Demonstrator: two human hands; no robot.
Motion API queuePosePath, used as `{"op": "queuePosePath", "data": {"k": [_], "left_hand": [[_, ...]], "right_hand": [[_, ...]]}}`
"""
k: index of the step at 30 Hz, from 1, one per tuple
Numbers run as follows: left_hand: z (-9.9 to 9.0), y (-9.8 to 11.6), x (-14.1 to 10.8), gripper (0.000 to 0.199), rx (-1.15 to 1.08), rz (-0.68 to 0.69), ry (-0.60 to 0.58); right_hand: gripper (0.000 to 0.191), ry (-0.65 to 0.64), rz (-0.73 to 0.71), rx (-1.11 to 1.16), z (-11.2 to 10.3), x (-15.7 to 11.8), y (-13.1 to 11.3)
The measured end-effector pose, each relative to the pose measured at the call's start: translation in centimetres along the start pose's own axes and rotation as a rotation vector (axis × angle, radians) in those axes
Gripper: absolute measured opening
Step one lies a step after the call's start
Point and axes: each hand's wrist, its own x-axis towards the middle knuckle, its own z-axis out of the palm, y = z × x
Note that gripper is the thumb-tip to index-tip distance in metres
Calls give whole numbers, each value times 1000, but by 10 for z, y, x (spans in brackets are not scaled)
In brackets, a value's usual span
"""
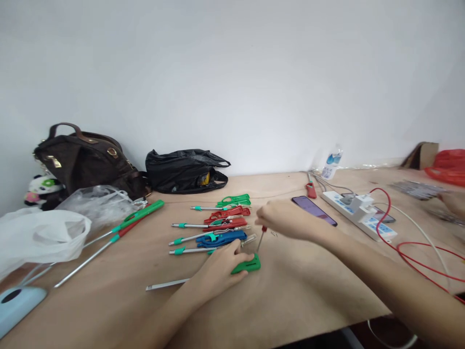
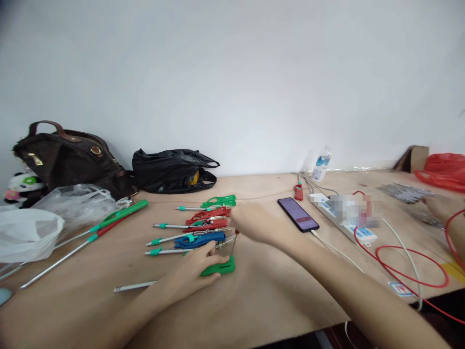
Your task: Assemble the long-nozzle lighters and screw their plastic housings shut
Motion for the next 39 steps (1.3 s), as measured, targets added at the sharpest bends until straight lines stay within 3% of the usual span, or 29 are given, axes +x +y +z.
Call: {"op": "queuePosePath", "data": {"k": [4, 7, 11, 19, 25, 28, 31, 34, 36, 39], "left_hand": [[-1, 2, -2, 37, 4, 37, -2], [-5, 4, -4, 39, 10, 68, -47], [-9, 6, -6, 39, 12, 94, -79], [-13, 8, -8, 41, 58, 104, -130], [-18, 7, -9, 44, -54, 93, -170], [-19, 3, -9, 44, -170, 100, -118], [-22, -9, -8, 27, -232, 46, -3], [-29, -31, -6, 18, -176, -94, 115], [-36, -46, -6, 18, -118, -181, 149], [-47, -61, -10, 17, -70, -257, 108]], "right_hand": [[28, 163, 528, 118, 26, 18, 45], [23, 128, 644, 107, 62, 28, 59], [24, 76, 687, 78, 101, 32, 53], [18, 66, 583, 74, 129, 41, 45], [21, 167, 433, 125, 121, 29, 44], [19, 218, 230, 274, 117, 23, 36], [20, 234, -23, 452, 114, 20, 24], [14, 236, -161, 498, 115, 19, 12], [10, 269, -221, 487, 118, 19, 6], [11, 333, -253, 456, 124, 19, 1]]}}
